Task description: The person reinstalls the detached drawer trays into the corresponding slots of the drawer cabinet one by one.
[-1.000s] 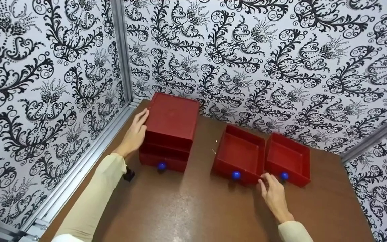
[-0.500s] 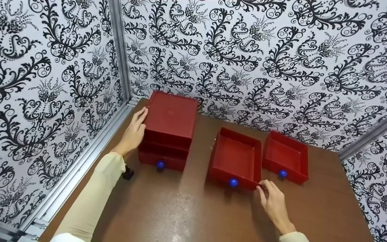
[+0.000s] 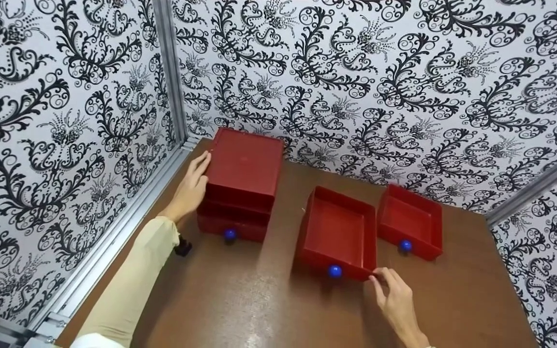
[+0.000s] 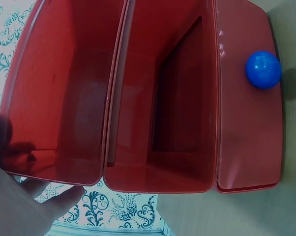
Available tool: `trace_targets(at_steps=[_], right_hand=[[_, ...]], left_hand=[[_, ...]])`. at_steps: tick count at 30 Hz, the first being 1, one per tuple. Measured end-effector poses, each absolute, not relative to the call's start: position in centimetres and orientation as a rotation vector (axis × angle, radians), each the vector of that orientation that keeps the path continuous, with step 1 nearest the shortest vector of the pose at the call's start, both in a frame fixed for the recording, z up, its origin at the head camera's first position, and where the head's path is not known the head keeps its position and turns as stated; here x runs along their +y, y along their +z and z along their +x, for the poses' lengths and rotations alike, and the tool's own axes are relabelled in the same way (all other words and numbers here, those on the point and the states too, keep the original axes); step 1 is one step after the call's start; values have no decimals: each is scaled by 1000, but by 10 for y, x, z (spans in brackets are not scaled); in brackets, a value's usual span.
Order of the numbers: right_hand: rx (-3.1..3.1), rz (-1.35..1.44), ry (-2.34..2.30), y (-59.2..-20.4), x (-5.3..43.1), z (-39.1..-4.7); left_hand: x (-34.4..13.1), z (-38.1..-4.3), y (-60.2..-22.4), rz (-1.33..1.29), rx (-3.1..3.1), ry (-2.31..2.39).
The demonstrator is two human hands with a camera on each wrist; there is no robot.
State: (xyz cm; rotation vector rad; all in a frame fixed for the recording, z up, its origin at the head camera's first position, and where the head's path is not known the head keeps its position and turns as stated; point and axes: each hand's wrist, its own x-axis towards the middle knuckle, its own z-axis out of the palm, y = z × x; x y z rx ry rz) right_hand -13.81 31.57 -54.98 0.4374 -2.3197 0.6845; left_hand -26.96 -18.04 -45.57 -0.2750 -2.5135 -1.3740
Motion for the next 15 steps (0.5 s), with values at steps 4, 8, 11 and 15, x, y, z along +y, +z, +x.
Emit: trace_targets(at_steps=[4,8,11,15], right_hand=[[-2295,451,681,-548,313,-129],[-2254,478,661,-548,310,-120],[-2243,487,668,-548,308,-114],[-2232,506,699,-548,308,-107]], left_hand=[[-180,-269,-456,-271,-2520,-1375],[-180,-269,-457,-276,-2520,-1365],[-181,-269,-456,-275,-2522,-1361],[-181,-270,-456,-281,-2521,-1357]])
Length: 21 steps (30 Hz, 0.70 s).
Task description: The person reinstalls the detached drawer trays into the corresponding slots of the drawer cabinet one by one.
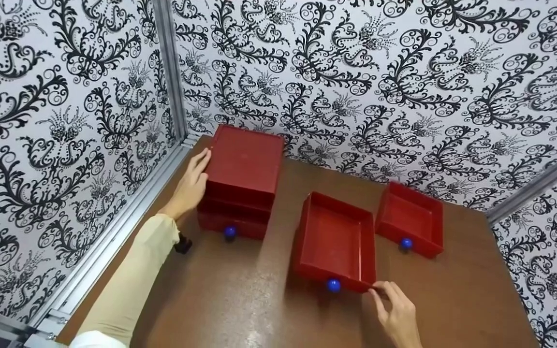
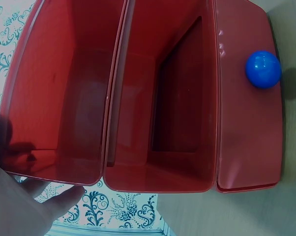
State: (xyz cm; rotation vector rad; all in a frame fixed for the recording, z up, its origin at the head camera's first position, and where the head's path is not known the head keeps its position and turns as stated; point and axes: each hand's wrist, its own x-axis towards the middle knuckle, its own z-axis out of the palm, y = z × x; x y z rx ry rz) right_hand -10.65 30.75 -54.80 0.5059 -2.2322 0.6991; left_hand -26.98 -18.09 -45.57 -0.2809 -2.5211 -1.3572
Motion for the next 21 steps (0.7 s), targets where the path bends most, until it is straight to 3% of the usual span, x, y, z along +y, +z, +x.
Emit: trace_targets(at_steps=[21], right_hand=[[-2121,745,804,-553,298,-92]], left_hand=[[-181,-269,-455,-269,-2516,-1356]])
